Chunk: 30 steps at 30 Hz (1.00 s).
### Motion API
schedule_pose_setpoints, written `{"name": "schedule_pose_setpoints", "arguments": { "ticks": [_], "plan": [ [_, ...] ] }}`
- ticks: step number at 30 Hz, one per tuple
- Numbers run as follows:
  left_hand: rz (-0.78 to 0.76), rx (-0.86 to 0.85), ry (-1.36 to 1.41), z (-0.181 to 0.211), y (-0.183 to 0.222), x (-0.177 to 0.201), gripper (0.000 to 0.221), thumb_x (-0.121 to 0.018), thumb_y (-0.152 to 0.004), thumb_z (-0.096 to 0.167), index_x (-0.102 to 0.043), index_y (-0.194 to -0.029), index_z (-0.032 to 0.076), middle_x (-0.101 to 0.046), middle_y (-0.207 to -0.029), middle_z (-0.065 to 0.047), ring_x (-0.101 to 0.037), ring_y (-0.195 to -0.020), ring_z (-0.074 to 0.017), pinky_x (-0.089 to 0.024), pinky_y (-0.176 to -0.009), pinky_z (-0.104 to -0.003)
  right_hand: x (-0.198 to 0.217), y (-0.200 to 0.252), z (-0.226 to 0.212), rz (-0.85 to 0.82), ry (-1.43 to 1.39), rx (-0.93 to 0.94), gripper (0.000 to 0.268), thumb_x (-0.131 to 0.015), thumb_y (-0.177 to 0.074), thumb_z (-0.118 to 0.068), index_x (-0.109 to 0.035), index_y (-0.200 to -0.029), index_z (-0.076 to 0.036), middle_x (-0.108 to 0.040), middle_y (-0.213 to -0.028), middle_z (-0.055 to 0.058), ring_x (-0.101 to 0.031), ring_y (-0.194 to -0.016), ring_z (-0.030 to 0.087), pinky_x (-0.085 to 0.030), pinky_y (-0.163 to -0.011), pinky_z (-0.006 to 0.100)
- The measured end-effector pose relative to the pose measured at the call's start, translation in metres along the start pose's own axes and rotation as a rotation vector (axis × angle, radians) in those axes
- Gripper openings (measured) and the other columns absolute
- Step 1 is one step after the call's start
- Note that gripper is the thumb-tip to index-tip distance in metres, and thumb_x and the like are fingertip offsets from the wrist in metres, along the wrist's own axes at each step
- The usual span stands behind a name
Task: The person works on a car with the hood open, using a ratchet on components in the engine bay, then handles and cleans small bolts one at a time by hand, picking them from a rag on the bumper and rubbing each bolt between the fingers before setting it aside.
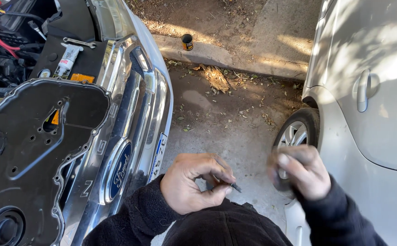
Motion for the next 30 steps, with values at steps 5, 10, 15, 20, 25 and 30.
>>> {"name": "schedule_pose_setpoints", "arguments": {
  "ticks": [5, 10, 15, 20, 25, 30],
  "plan": [
    [0.038, -0.002, -0.054, 0.002, 0.002, 0.005, 0.017, -0.079, -0.077, -0.009, -0.073, -0.09, 0.0, -0.078, -0.091, -0.009, -0.069, -0.065, -0.0125, -0.058, -0.058, -0.022, 0.005, 0.005, 0.021, 0.103, 0.987, -0.189, 0.034, -0.077, -0.083, -0.018, -0.075, -0.115, -0.009, -0.078, -0.087, 0.004, -0.074, -0.059, 0.014, -0.06, -0.054, 0.026],
    [0.05, -0.041, -0.172, 0.007, 0.007, 0.001, 0.017, -0.084, -0.081, -0.001, -0.075, -0.095, 0.002, -0.079, -0.09, -0.007, -0.067, -0.063, -0.0115, -0.054, -0.056, -0.023, -0.046, 0.008, -0.038, 0.131, 0.527, -0.061, 0.033, -0.078, -0.079, -0.024, -0.079, -0.105, -0.004, -0.088, -0.091, 0.009, -0.083, -0.057, 0.011, -0.071, -0.05, 0.021],
    [0.192, 0.031, -0.074, 0.007, 0.013, 0.002, 0.014, -0.083, -0.083, -0.002, -0.078, -0.095, 0.0, -0.079, -0.089, -0.01, -0.068, -0.063, -0.0116, -0.054, -0.056, -0.022, -0.07, 0.006, -0.077, 0.263, 0.811, 0.042, 0.023, -0.084, -0.07, -0.007, -0.08, -0.093, -0.004, -0.08, -0.089, 0.004, -0.073, -0.061, 0.01, -0.06, -0.055, 0.02],
    [0.211, 0.152, 0.061, -0.002, 0.022, -0.004, 0.013, -0.079, -0.086, -0.005, -0.079, -0.098, 0.0, -0.08, -0.095, -0.011, -0.079, -0.072, -0.0151, -0.056, -0.057, -0.019, -0.081, 0.007, -0.09, 0.316, 0.914, 0.182, 0.023, -0.083, -0.067, -0.003, -0.078, -0.089, -0.001, -0.077, -0.087, 0.006, -0.071, -0.064, 0.012, -0.057, -0.056, 0.02],
    [0.249, 0.241, 0.293, -0.015, 0.029, -0.011, 0.009, -0.076, -0.089, -0.005, -0.074, -0.097, -0.007, -0.078, -0.085, -0.017, -0.077, -0.068, -0.0188, -0.062, -0.061, -0.022, -0.088, 0.01, -0.099, 0.294, 1.017, 0.329, 0.024, -0.083, -0.066, -0.002, -0.077, -0.09, -0.001, -0.076, -0.085, 0.007, -0.072, -0.071, 0.018, -0.058, -0.061, 0.025],
    [0.262, 0.385, 0.463, -0.031, 0.035, -0.022, 0.008, -0.073, -0.09, -0.008, -0.075, -0.097, -0.011, -0.076, -0.081, -0.018, -0.074, -0.068, -0.0183, -0.062, -0.063, -0.023, -0.096, 0.013, -0.105, 0.228, 1.039, 0.459, 0.021, -0.084, -0.07, -0.004, -0.075, -0.088, 0.002, -0.075, -0.084, 0.01, -0.071, -0.07, 0.019, -0.058, -0.06, 0.026]
  ]
}}
Point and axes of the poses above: each hand's wrist, its own y-axis away from the middle knuckle, its own x-axis out of the back of the hand, z = x × y, the point moved 9 cm from there along -y, towards the middle knuckle
